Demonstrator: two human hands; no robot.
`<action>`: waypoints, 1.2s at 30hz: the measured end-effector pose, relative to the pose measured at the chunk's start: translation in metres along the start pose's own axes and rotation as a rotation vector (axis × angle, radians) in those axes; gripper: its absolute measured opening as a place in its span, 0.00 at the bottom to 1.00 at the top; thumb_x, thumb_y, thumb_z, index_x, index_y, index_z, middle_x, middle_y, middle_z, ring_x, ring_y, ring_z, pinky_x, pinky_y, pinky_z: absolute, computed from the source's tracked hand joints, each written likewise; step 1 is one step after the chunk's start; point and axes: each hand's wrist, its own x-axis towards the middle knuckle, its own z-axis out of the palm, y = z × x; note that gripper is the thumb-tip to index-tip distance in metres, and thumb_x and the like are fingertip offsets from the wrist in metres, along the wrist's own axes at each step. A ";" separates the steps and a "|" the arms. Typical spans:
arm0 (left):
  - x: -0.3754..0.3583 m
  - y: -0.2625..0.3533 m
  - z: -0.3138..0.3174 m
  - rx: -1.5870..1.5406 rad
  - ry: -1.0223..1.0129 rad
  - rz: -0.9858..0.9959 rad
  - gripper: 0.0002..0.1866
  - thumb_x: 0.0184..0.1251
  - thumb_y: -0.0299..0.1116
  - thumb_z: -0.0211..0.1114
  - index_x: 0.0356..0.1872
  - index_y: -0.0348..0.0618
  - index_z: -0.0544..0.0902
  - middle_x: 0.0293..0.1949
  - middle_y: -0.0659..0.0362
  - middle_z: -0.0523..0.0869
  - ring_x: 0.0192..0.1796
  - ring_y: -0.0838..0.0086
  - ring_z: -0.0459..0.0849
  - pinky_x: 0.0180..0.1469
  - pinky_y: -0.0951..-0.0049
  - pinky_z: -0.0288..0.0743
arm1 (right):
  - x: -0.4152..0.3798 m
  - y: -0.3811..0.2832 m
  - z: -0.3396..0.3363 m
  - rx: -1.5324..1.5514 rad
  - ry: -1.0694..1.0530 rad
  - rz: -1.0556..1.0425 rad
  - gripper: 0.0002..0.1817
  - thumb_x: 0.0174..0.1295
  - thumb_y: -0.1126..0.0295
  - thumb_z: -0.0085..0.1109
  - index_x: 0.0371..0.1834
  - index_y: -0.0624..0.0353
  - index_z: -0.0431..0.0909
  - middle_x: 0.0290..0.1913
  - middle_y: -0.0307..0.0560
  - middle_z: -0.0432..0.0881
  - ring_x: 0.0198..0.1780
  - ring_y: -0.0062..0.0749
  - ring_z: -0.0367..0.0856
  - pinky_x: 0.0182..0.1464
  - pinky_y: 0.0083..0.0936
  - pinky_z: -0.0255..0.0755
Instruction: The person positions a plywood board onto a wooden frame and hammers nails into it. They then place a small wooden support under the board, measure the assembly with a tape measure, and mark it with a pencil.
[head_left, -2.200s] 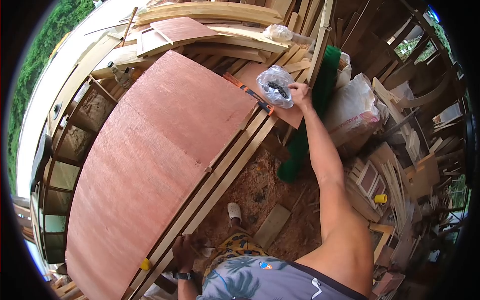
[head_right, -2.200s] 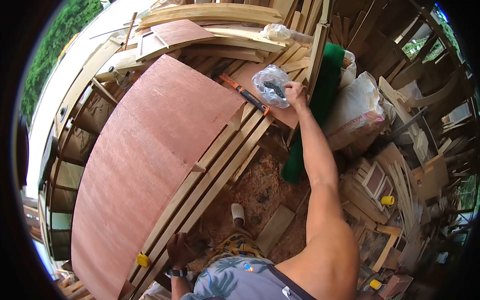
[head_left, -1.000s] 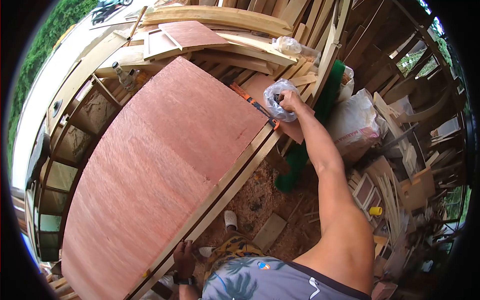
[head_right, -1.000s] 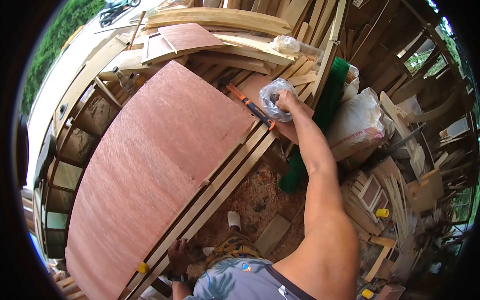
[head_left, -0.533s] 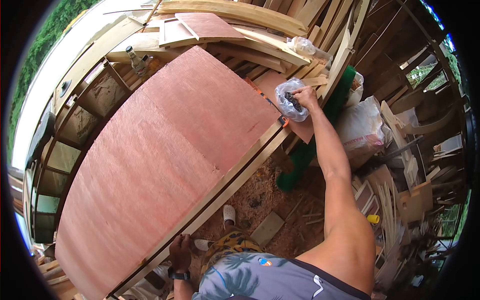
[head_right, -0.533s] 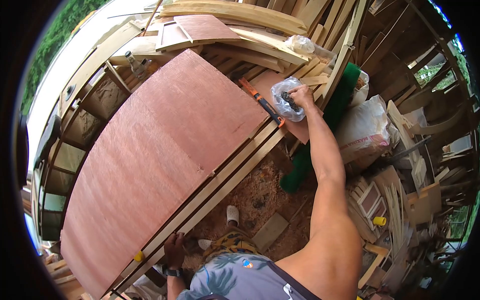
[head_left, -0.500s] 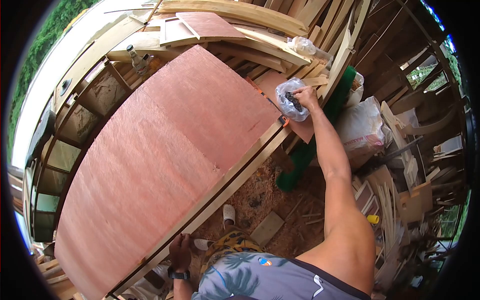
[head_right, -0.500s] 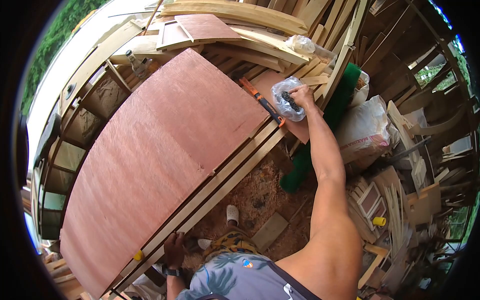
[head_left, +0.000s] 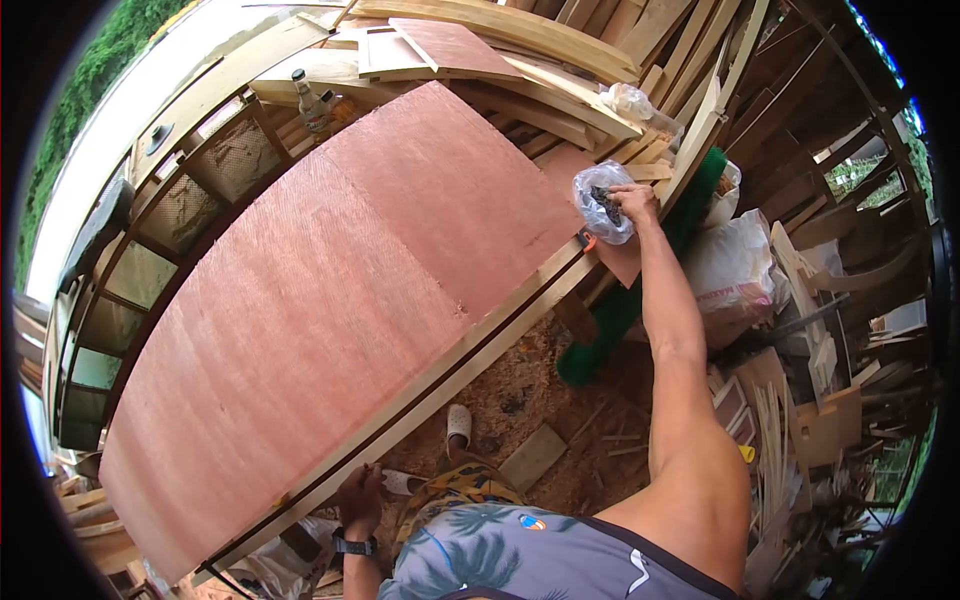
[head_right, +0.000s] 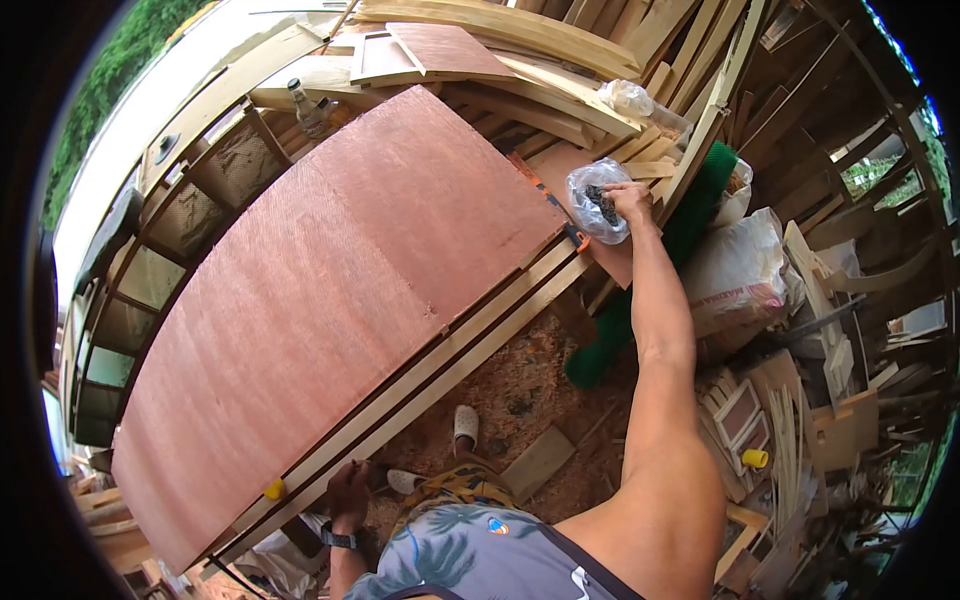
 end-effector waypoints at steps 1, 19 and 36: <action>-0.001 -0.003 -0.001 -0.003 0.002 -0.002 0.14 0.71 0.37 0.64 0.41 0.33 0.86 0.33 0.52 0.90 0.38 0.71 0.87 0.42 0.69 0.76 | 0.002 0.004 0.000 0.068 -0.006 0.030 0.12 0.53 0.77 0.72 0.41 0.59 0.92 0.33 0.42 0.90 0.31 0.22 0.85 0.36 0.18 0.79; -0.083 0.027 -0.122 0.133 -0.356 0.264 0.14 0.74 0.37 0.62 0.49 0.37 0.86 0.36 0.45 0.88 0.39 0.53 0.87 0.42 0.60 0.79 | -0.037 -0.159 -0.047 0.781 -0.624 -0.136 0.16 0.69 0.79 0.59 0.59 0.65 0.81 0.48 0.46 0.88 0.47 0.30 0.89 0.54 0.25 0.85; 0.049 -0.085 -0.420 0.634 0.720 0.576 0.12 0.70 0.34 0.60 0.46 0.42 0.88 0.42 0.43 0.84 0.49 0.47 0.82 0.53 0.53 0.78 | -0.619 -0.461 0.350 0.244 -1.352 -0.437 0.14 0.61 0.72 0.71 0.47 0.70 0.87 0.41 0.51 0.90 0.40 0.32 0.90 0.47 0.25 0.87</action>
